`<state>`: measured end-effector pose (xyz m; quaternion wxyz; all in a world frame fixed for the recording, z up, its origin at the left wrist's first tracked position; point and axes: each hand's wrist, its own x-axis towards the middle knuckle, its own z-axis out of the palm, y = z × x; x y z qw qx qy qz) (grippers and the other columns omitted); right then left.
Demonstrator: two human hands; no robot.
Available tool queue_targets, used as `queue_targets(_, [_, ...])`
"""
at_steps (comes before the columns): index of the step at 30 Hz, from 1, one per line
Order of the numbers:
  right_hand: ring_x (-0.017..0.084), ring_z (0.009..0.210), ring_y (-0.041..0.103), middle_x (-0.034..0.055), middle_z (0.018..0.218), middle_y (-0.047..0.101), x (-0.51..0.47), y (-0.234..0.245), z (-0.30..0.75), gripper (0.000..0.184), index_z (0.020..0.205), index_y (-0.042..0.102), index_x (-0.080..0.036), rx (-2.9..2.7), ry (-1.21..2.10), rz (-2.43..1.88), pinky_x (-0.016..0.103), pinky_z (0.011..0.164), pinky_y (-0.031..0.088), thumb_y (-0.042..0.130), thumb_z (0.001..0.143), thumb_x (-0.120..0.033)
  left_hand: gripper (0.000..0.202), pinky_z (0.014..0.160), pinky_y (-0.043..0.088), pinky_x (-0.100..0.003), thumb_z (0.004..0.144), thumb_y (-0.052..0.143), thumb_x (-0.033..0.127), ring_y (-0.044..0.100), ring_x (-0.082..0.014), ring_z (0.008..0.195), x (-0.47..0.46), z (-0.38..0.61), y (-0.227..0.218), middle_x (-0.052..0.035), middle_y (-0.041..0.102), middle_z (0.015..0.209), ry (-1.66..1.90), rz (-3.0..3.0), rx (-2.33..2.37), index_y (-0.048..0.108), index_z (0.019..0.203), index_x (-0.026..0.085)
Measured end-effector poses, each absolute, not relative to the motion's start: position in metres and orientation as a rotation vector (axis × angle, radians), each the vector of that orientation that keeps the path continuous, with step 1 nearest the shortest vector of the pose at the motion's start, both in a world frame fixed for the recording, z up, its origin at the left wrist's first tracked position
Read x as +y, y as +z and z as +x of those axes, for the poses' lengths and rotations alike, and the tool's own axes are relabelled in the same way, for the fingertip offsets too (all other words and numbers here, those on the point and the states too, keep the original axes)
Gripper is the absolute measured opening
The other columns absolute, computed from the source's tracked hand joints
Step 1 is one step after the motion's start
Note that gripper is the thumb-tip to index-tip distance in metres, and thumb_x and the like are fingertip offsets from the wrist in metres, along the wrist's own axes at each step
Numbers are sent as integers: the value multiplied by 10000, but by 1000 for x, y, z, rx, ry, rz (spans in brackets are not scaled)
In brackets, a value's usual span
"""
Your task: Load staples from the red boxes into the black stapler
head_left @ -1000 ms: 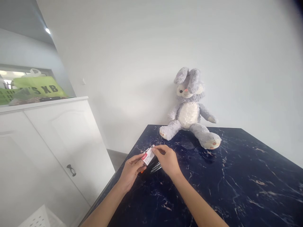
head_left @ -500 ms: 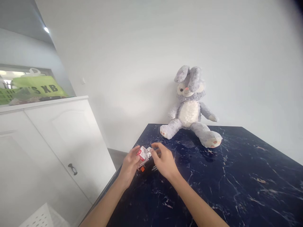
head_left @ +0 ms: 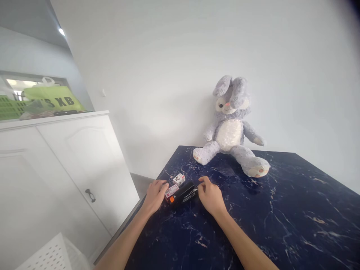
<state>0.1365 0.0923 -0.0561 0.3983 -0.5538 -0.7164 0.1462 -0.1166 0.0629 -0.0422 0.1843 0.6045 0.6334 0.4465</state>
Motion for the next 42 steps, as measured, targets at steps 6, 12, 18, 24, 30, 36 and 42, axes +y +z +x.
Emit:
queue_targets(6, [206, 900, 639, 28, 870, 689, 86, -54, 133, 339, 1154, 578, -224, -1927, 424, -1278, 295, 794, 458, 514, 823, -188, 404, 1121, 260, -439, 950, 445, 484, 430, -308, 1302, 57, -112, -41, -51, 540, 1380, 1004, 1916, 1745, 635, 1264, 317])
queue_targets(12, [199, 906, 603, 27, 919, 658, 83, -50, 132, 386, 1164, 582, -239, -1968, 510, -1218, 304, 824, 461, 585, 778, -232, 629, 1128, 323, -466, 819, 646, 591, 305, -339, 1407, 48, -112, -32, -71, 369, 1521, 779, 2105, 1487, 528, 1370, 311])
queue_targets(18, [210, 951, 582, 36, 976, 655, 84, -55, 131, 409, 1151, 587, -230, -2025, 462, -1152, 312, 847, 449, 602, 744, -193, 816, 1135, 320, -506, 717, 769, 557, 287, -375, 1416, 49, -117, -29, -89, 282, 1563, 679, 2165, 1336, 452, 1427, 309])
queue_targets(24, [195, 876, 609, 23, 926, 658, 88, -59, 134, 406, 1162, 587, -244, -2012, 508, -1188, 304, 804, 456, 617, 758, -211, 940, 1146, 313, -488, 711, 787, 494, 252, -375, 1438, 52, -132, -20, -58, 163, 1614, 508, 2120, 1230, 306, 1504, 341])
queue_targets(30, [182, 838, 616, 22, 907, 662, 88, -60, 134, 397, 1157, 596, -241, -2006, 464, -1188, 296, 803, 458, 621, 761, -209, 934, 1167, 274, -475, 718, 792, 482, 268, -348, 1433, 50, -130, -17, -56, 190, 1603, 478, 2079, 1284, 302, 1501, 341])
queue_targets(36, [189, 841, 607, 27, 887, 659, 87, -60, 134, 363, 1125, 621, -229, -2040, 407, -1184, 295, 803, 459, 619, 763, -212, 925, 1166, 268, -472, 695, 807, 495, 287, -356, 1422, 51, -131, -19, -66, 249, 1584, 526, 2091, 1278, 353, 1482, 325])
queue_targets(42, [177, 810, 616, 23, 912, 638, 85, -60, 135, 579, 1342, 489, -266, -2045, 374, -1188, 301, 811, 469, 617, 778, -231, 930, 1150, 294, -475, 687, 807, 515, 299, -364, 1414, 50, -129, -18, -66, 236, 1589, 524, 2064, 1291, 356, 1479, 333])
